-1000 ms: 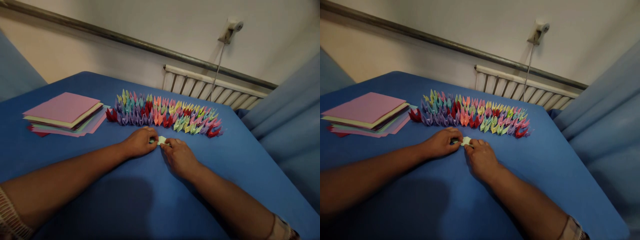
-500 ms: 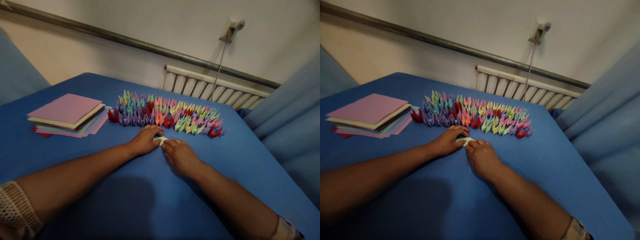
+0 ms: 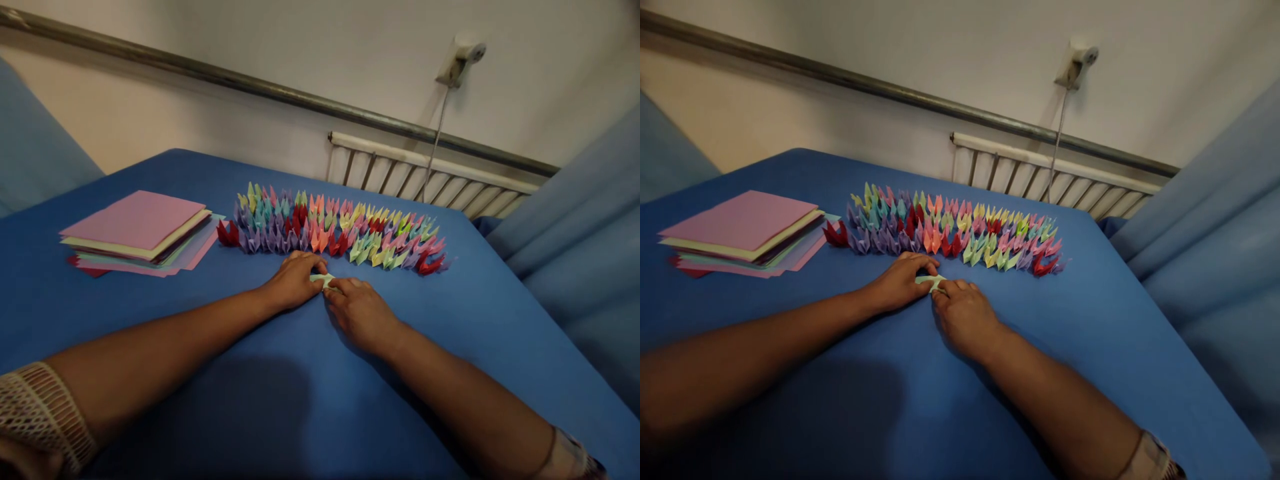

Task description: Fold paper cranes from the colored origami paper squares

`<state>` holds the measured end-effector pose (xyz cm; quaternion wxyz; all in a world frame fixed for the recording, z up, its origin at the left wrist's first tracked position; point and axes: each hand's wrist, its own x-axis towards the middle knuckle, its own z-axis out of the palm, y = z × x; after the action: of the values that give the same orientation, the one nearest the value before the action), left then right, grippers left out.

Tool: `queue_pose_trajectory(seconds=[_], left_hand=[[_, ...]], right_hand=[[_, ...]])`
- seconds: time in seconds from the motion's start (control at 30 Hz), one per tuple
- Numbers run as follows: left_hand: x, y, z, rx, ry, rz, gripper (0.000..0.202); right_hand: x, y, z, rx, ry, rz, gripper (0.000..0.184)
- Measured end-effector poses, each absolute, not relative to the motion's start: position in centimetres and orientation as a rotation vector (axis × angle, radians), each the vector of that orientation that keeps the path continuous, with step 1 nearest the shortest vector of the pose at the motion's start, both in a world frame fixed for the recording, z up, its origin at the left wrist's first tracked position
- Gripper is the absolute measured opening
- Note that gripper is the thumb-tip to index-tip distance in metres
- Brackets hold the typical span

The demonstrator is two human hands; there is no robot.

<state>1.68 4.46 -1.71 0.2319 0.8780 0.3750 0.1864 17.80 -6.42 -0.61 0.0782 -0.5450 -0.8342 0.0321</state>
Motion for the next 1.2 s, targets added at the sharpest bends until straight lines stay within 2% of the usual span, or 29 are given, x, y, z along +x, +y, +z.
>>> queue_pose_trajectory(seconds=[0.23,0.4,1.07,1.2], left_hand=[[1.6,4.3,-1.7,2.322,0.959,0.597,0.022],[1.5,4.7,-1.5,2.460,0.931,0.555,0.008],[-0.2,5.6,-0.6,2.710,0.656,0.413,0.023],[-0.5,4.4,0.3,2.802,0.601,0.396,0.020]], right_hand=[[17.8,-6.5,-0.7,-1.628,-2.481,0.131,0.037],[17.9,-6.6,-1.0,-1.623,-2.488,0.125,0.038],[17.8,-6.8,-0.8,-1.677,-2.496,0.074,0.038],[17.9,-6.7,-0.6,-1.671,-2.489,0.076,0.038]])
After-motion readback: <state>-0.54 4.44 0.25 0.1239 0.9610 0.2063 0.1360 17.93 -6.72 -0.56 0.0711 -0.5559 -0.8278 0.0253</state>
